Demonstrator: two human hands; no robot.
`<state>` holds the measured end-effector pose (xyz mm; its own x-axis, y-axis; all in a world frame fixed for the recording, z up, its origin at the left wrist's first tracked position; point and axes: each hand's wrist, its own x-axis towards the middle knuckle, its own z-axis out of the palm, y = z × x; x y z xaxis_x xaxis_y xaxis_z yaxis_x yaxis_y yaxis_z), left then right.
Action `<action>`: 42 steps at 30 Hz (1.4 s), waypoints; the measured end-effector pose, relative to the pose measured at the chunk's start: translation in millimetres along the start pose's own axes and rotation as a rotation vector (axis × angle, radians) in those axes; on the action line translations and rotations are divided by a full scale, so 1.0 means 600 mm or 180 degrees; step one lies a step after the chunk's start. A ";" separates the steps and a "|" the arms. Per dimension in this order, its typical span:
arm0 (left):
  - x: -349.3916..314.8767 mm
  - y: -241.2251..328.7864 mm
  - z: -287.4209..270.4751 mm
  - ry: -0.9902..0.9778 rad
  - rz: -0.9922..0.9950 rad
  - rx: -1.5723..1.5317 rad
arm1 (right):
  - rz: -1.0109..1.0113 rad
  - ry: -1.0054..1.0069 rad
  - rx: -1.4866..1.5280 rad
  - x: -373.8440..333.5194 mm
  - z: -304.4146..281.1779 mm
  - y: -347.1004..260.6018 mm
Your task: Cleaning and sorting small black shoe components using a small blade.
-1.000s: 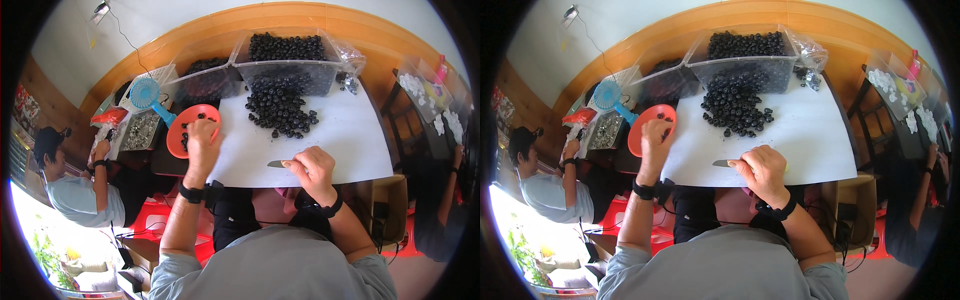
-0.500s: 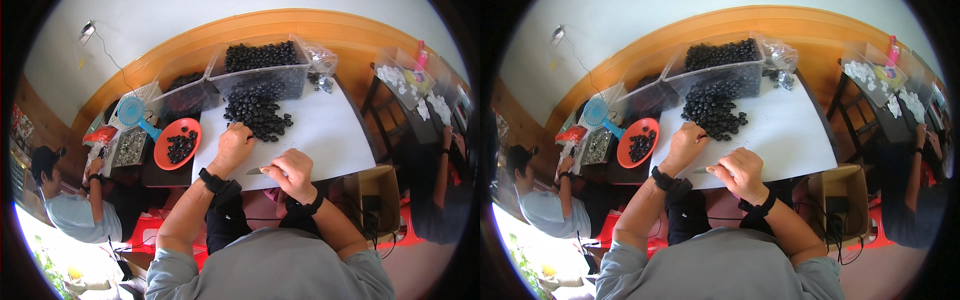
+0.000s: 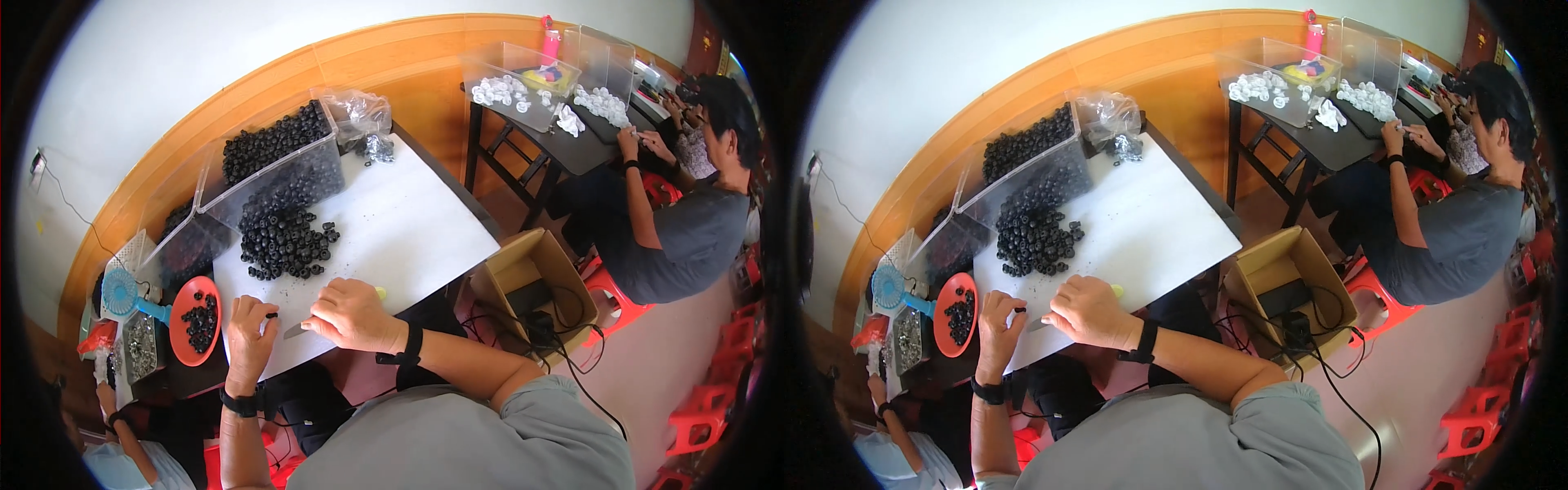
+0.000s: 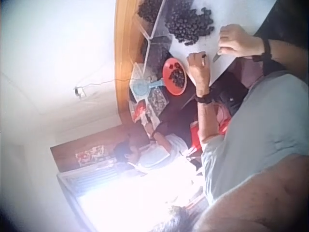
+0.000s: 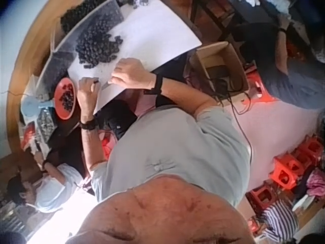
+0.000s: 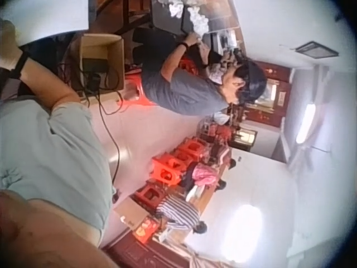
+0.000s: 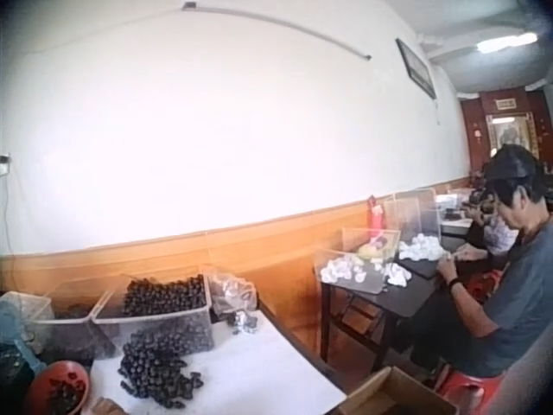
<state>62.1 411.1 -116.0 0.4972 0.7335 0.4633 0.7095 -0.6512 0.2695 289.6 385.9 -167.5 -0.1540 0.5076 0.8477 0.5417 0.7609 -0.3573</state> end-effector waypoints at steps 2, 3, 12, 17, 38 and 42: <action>-0.009 0.011 0.007 0.0258 -0.0203 -0.0165 | 0.0017 -0.0093 -0.0118 0.002 -0.002 0.005; -0.014 0.009 0.009 0.0270 -0.0233 -0.0168 | 0.0027 -0.0174 -0.0224 0.002 -0.002 0.005; -0.031 -0.023 0.048 0.0965 -0.0906 0.0063 | -0.0110 -0.0654 -0.0402 0.010 -0.019 0.002; -0.041 -0.029 0.039 0.0943 -0.0733 -0.0116 | -0.0104 -0.1226 -0.0815 0.026 -0.015 -0.010; -0.054 -0.025 0.047 0.1090 -0.0553 0.0706 | 0.0421 -0.1323 -0.1564 0.069 -0.018 0.020; -0.042 -0.014 0.038 0.1000 -0.0505 0.0758 | 0.0222 -0.1567 -0.1370 0.056 -0.020 0.051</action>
<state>55.1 402.3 -149.5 0.2223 0.7021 0.6764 0.8789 -0.4447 0.1727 310.8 421.3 -145.6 -0.4114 0.7532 0.5132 0.8306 0.5417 -0.1293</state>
